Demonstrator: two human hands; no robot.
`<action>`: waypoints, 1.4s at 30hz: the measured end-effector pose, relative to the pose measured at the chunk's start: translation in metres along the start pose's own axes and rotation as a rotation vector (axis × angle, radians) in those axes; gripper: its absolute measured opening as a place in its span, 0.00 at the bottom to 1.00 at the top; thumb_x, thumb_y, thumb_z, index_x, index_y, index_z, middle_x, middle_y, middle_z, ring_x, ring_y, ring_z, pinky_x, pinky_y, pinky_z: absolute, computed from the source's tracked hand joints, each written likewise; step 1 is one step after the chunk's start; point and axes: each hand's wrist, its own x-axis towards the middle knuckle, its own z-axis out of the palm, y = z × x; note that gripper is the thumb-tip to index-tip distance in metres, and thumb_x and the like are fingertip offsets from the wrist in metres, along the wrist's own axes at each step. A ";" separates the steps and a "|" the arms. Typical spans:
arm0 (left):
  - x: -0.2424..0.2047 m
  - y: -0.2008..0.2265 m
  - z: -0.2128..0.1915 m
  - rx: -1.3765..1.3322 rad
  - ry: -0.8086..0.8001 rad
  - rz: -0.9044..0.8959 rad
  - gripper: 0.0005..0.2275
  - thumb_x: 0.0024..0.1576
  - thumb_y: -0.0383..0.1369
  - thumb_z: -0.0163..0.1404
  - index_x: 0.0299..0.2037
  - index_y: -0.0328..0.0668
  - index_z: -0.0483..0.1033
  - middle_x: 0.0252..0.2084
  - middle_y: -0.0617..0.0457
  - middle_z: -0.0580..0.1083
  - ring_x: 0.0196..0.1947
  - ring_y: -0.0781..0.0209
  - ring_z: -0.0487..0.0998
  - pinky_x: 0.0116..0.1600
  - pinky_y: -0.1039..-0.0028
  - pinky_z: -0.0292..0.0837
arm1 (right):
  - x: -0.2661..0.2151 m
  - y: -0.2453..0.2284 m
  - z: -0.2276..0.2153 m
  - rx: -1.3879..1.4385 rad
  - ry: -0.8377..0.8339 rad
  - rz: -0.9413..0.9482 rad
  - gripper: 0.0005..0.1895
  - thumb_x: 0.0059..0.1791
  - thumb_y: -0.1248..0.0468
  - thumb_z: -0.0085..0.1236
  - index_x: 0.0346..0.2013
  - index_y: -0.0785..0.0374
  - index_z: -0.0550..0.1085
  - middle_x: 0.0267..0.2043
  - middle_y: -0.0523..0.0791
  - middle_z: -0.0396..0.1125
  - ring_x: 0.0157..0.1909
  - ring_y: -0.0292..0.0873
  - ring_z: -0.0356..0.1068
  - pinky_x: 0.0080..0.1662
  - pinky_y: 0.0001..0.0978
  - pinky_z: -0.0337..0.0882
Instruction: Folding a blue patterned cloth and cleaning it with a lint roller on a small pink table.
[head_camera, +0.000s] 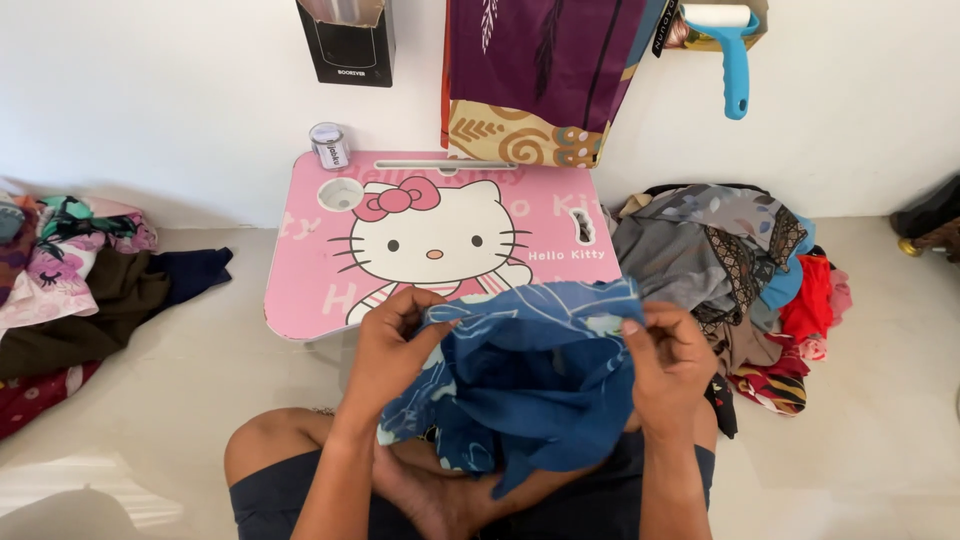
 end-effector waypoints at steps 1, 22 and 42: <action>-0.001 0.006 0.002 -0.025 -0.018 0.016 0.09 0.49 0.18 0.60 0.37 0.38 0.83 0.24 0.49 0.78 0.28 0.65 0.75 0.35 0.72 0.73 | -0.001 0.001 0.000 0.039 -0.058 0.026 0.10 0.47 0.75 0.65 0.31 0.67 0.69 0.42 0.53 0.72 0.37 0.35 0.61 0.40 0.28 0.63; -0.023 0.066 -0.021 0.416 0.208 0.244 0.10 0.43 0.17 0.53 0.33 0.39 0.74 0.23 0.59 0.68 0.23 0.69 0.63 0.30 0.80 0.61 | -0.013 -0.008 -0.004 -0.472 -0.427 0.281 0.15 0.37 0.73 0.62 0.39 0.64 0.79 0.30 0.42 0.78 0.28 0.38 0.71 0.33 0.27 0.68; -0.004 0.086 -0.085 0.556 0.476 0.141 0.07 0.45 0.18 0.49 0.33 0.30 0.75 0.23 0.55 0.66 0.23 0.66 0.59 0.30 0.80 0.55 | -0.024 0.068 -0.113 -0.555 -0.012 0.300 0.19 0.40 0.83 0.55 0.44 0.69 0.75 0.37 0.48 0.73 0.34 0.41 0.69 0.39 0.29 0.69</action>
